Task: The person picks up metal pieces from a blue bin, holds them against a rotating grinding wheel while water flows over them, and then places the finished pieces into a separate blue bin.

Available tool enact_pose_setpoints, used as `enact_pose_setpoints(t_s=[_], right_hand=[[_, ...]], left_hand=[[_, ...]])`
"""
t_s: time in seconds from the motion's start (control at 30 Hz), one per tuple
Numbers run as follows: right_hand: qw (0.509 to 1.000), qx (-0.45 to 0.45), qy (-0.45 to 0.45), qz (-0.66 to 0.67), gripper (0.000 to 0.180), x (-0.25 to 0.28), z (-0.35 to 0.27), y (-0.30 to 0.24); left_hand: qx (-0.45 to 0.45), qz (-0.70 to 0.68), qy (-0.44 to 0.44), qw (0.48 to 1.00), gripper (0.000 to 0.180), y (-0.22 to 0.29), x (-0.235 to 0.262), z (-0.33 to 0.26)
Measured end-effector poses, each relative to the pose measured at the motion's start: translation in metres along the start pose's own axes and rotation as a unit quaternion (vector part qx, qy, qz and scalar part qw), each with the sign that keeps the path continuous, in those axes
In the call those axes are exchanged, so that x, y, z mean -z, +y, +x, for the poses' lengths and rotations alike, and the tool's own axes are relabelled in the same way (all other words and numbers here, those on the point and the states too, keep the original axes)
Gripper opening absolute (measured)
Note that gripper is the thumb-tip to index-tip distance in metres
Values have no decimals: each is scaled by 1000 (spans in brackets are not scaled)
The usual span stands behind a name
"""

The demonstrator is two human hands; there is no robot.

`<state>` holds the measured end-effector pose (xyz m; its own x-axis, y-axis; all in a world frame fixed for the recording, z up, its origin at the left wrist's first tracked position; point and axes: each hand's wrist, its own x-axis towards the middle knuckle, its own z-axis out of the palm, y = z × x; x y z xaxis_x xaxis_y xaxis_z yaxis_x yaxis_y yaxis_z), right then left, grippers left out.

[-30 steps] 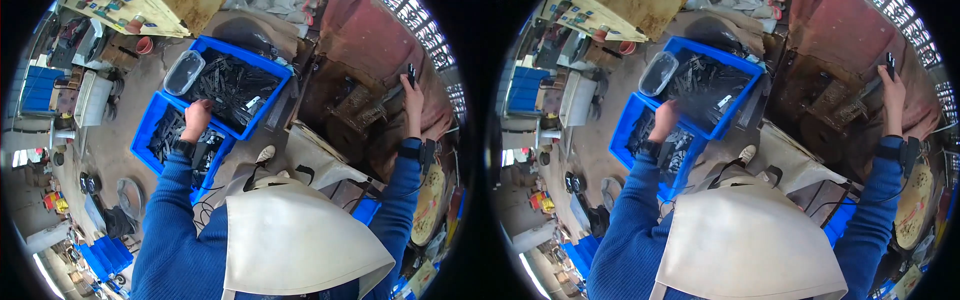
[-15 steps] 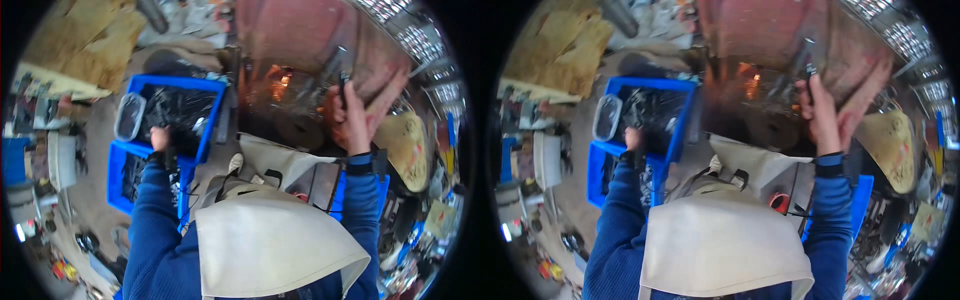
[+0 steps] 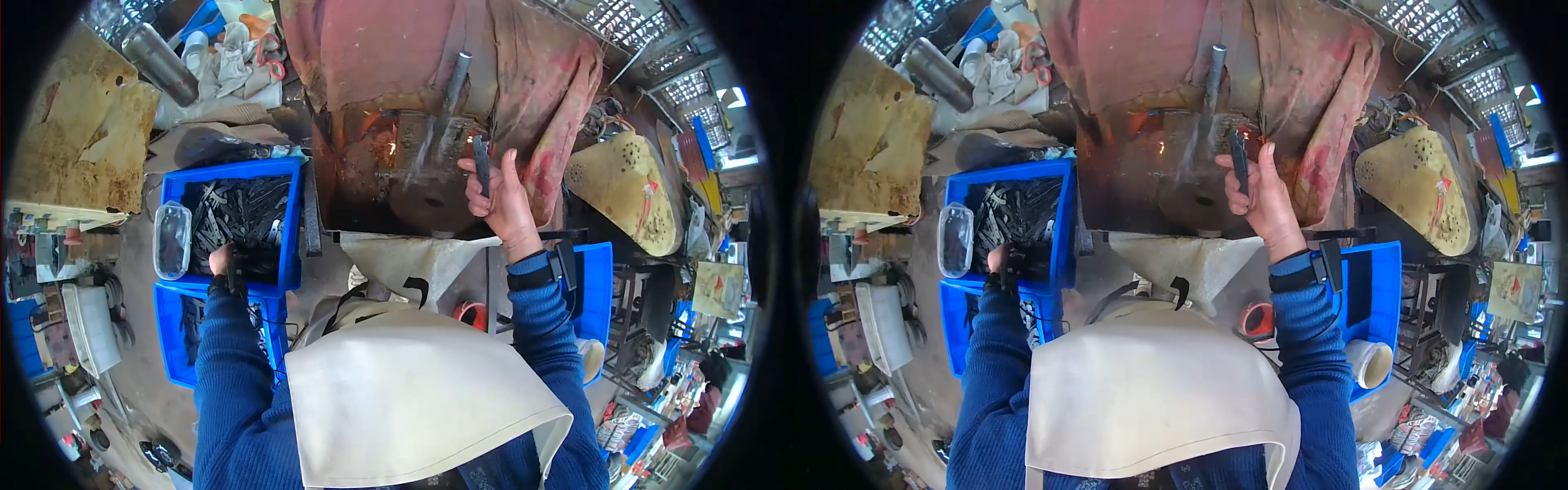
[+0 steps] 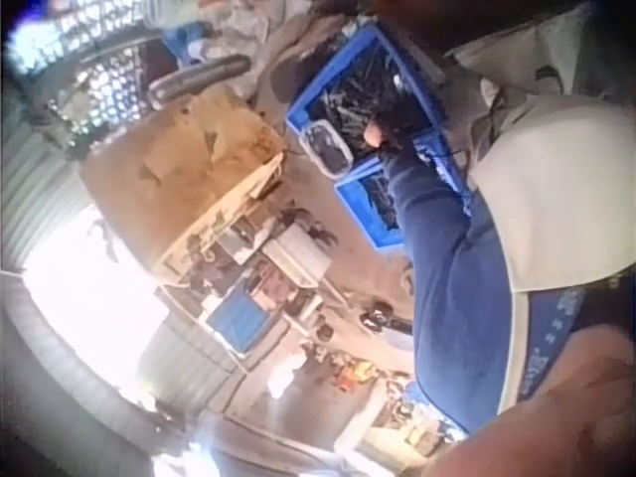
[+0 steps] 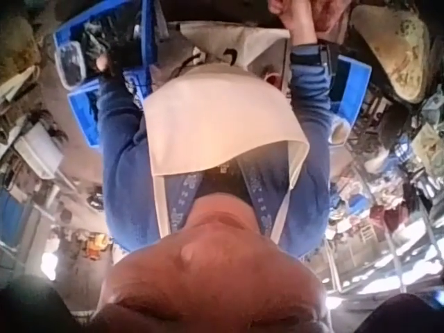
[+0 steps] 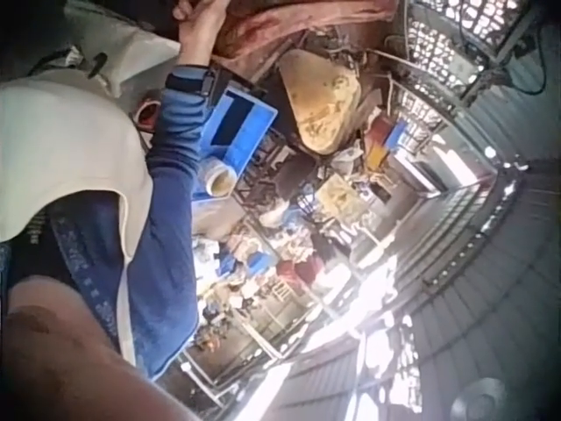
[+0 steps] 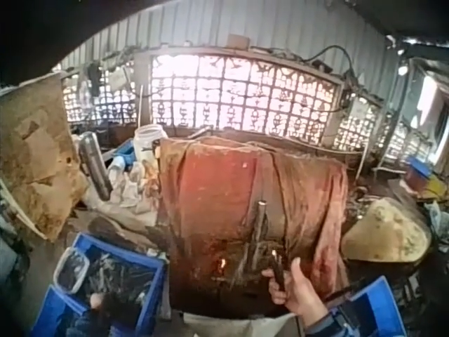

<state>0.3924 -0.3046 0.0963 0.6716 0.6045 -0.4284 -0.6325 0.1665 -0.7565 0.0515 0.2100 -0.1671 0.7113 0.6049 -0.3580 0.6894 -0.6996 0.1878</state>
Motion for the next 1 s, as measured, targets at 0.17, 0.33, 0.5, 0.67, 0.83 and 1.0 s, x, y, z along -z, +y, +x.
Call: enact_pose_setpoints(t_s=[0.17,0.33,0.5,0.67,0.83,1.0], right_hand=[[997,-32,31,-63,78,12,14,8],[991,-49,81,-94,64,31,8,15],[988,-28,112,-105,44,41,22,11],[949,138,196,-204,31,15,24,-45],[720,436,199,-502,30,-61,63,-103],[392,514,201,-736,13,-66,94,-107]], left_hand=[[1,-71,81,994,29,10,2,-28],[58,75,21,995,18,20,-10,-13],[324,-289,379,817,13,57,2,-31],[194,-722,275,604,11,112,71,-41],[64,-802,59,590,16,184,150,-57],[-112,-683,-1,722,53,300,175,-73]])
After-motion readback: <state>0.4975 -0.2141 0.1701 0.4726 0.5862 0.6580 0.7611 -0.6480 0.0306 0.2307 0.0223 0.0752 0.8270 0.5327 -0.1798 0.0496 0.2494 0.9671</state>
